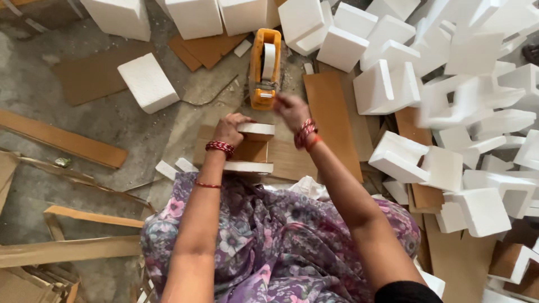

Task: The person assembles small cardboard boxes by inserting white foam inserts into the box and securing the flaps with tape. The person repeats this process for multiple boxes, handling cardboard, foam, and tape.

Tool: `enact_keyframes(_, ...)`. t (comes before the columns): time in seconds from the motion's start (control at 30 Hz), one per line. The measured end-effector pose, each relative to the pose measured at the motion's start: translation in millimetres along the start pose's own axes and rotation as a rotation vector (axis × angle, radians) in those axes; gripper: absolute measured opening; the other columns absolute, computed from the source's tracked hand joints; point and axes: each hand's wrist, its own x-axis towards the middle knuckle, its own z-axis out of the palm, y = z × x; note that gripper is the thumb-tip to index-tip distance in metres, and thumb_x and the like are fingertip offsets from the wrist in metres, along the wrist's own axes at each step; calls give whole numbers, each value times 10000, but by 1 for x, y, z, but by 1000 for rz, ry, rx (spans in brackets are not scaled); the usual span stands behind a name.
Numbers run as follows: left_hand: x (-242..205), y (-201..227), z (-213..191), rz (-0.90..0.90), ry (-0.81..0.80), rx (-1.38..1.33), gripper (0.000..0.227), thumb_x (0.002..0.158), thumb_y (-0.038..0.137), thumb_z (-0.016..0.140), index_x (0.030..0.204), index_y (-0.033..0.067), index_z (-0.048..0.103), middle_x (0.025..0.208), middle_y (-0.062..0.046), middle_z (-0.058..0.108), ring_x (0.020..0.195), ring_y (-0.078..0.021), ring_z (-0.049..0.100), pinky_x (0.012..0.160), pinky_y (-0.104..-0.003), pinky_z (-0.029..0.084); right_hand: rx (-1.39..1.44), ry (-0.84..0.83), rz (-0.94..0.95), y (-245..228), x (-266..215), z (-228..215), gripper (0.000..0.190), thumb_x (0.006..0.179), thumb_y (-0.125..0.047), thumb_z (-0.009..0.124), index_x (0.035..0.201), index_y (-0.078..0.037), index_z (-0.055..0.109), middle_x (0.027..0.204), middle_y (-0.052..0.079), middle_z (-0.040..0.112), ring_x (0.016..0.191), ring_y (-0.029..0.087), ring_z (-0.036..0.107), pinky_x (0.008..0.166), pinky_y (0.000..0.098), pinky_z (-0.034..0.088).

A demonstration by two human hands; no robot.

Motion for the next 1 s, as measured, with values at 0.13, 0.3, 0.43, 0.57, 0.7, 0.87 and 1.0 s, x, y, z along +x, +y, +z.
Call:
enact_keyframes(0.13,-4,5,-1,-67,-9,-25,503,634,-75,636,1023,195,804,1016,-63,759,939,-315,671,872,-397,557,-465,44,345,-14,50,10,473,963,-514,680,1125,-81,781,872,94,767,747,162,710,691,330,581)
enact_keyframes(0.3,-3,10,-6,-35,11,1,465,682,-46,655,1034,217,807,1003,-54,751,935,-325,650,875,-406,546,-436,8,631,-7,79,23,475,922,-552,724,1033,-93,776,814,4,721,670,106,657,601,291,563)
enact_keyframes(0.43,-5,15,-8,-58,-55,111,534,638,-24,685,1068,268,804,989,-53,725,940,-325,637,902,-410,533,-172,117,364,9,54,19,344,894,-389,813,952,-51,793,791,-3,751,640,81,613,553,257,499)
enact_keyframes(0.57,-3,19,-9,-79,-34,111,559,657,-22,660,1069,326,808,1016,-7,732,954,-301,633,928,-394,534,-279,22,390,28,-39,6,229,923,-311,783,925,-83,811,755,-5,725,624,57,567,552,221,465)
enact_keyframes(0.7,-6,24,-3,-147,-19,108,559,663,-2,650,1063,354,811,1017,13,732,951,-290,630,934,-385,538,77,-51,408,51,-121,10,168,930,-211,755,936,-46,783,813,14,769,707,46,666,660,206,534)
enact_keyframes(0.87,-12,31,1,-188,-2,133,547,660,-3,642,1030,360,816,1024,27,728,943,-288,626,917,-377,546,185,-34,576,52,-136,14,179,919,-170,790,989,-15,734,857,43,761,734,95,664,659,234,510)
enact_keyframes(1.0,-12,40,-1,-222,-9,130,544,636,1,649,1020,349,816,1024,28,725,946,-287,621,916,-382,539,219,-98,619,52,-131,11,199,895,-166,786,1020,-18,735,910,38,775,796,100,699,726,235,561)
